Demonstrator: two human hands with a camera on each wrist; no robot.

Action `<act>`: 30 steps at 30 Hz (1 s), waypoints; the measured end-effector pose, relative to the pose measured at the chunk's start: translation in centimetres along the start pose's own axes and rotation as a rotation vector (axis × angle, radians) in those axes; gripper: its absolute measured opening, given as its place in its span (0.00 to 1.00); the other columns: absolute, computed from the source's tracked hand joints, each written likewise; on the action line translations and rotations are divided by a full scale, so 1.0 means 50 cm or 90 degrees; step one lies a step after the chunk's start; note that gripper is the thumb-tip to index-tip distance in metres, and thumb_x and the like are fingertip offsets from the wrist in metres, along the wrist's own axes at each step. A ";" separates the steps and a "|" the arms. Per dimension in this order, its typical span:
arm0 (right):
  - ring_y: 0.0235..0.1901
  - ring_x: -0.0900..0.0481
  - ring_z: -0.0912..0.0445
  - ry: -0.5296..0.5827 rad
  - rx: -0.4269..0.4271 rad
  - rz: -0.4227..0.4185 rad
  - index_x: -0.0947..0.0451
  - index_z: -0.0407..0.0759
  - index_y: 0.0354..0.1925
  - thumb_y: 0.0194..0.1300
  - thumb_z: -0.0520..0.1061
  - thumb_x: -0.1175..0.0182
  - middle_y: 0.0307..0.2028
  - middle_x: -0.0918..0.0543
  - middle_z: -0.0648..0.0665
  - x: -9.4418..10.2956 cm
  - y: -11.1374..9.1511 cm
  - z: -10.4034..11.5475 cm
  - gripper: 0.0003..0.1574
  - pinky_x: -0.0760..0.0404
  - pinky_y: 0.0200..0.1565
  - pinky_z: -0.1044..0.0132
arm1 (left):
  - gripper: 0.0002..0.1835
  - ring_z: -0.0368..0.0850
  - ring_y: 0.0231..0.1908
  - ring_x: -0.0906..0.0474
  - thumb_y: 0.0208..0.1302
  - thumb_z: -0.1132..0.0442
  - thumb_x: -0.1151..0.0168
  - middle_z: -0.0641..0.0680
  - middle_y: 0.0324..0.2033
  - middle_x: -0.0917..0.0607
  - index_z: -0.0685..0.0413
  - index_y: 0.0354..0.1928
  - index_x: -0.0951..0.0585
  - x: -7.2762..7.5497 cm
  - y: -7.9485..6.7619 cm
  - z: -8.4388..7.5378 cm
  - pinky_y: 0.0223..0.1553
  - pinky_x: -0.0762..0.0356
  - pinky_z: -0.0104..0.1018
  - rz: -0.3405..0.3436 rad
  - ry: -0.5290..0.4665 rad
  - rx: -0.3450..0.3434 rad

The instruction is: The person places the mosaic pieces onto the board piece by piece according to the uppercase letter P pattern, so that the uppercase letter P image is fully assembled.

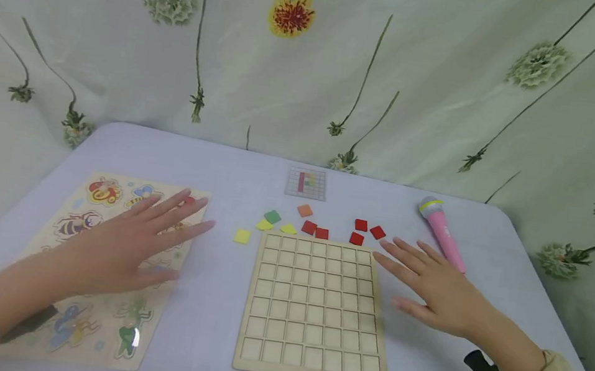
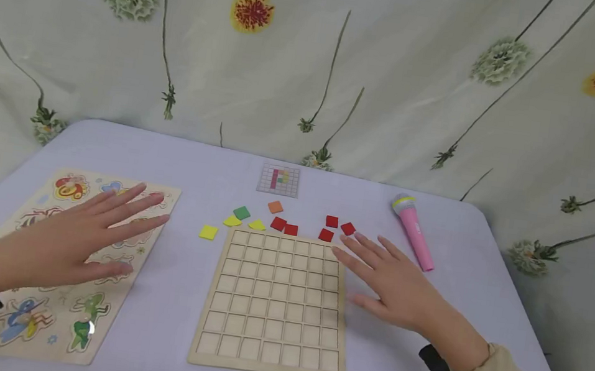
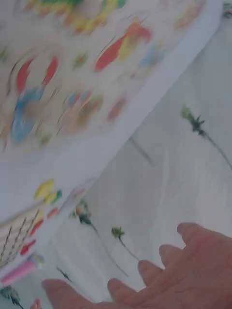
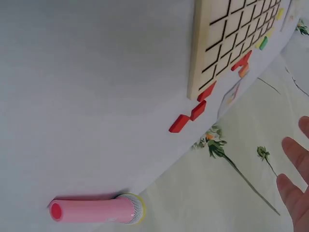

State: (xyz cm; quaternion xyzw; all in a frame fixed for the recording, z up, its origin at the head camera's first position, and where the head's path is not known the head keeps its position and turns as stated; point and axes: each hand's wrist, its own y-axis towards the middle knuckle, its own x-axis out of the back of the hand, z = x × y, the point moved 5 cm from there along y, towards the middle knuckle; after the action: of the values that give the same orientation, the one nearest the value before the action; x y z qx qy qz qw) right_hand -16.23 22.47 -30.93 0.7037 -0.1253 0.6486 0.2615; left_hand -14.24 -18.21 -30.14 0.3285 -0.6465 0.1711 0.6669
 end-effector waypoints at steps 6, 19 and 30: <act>0.52 0.25 0.49 0.013 -0.084 -0.073 0.23 0.39 0.54 0.65 0.51 0.43 0.52 0.22 0.43 0.018 0.055 -0.033 0.24 0.28 0.51 0.52 | 0.37 0.48 0.69 0.55 0.62 0.46 0.40 0.44 0.72 0.53 0.37 0.71 0.43 -0.005 0.039 -0.063 0.58 0.39 0.53 -0.031 -0.189 0.142; 0.53 0.27 0.48 0.453 -0.319 -0.156 0.27 0.39 0.57 0.73 0.47 0.53 0.57 0.27 0.41 -0.049 0.135 -0.135 0.21 0.30 0.53 0.49 | 0.38 0.49 0.67 0.48 0.58 0.47 0.35 0.47 0.70 0.44 0.35 0.69 0.40 -0.126 0.077 -0.179 0.59 0.42 0.56 -0.043 -0.486 0.151; 0.37 0.27 0.49 0.549 -0.625 -0.291 0.24 0.35 0.53 0.69 0.45 0.47 0.46 0.24 0.34 -0.175 0.075 -0.214 0.19 0.29 0.34 0.66 | 0.36 0.50 0.69 0.54 0.57 0.49 0.35 0.51 0.69 0.41 0.43 0.68 0.35 -0.235 0.085 -0.185 0.61 0.51 0.59 -0.020 -0.579 0.154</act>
State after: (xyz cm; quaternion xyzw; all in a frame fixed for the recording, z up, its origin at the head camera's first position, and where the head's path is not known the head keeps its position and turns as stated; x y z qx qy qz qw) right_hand -28.37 23.59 -38.49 0.1919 -0.1379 0.6671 0.7065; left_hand -11.33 -6.71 -40.21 0.4551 -0.8436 0.0741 0.2752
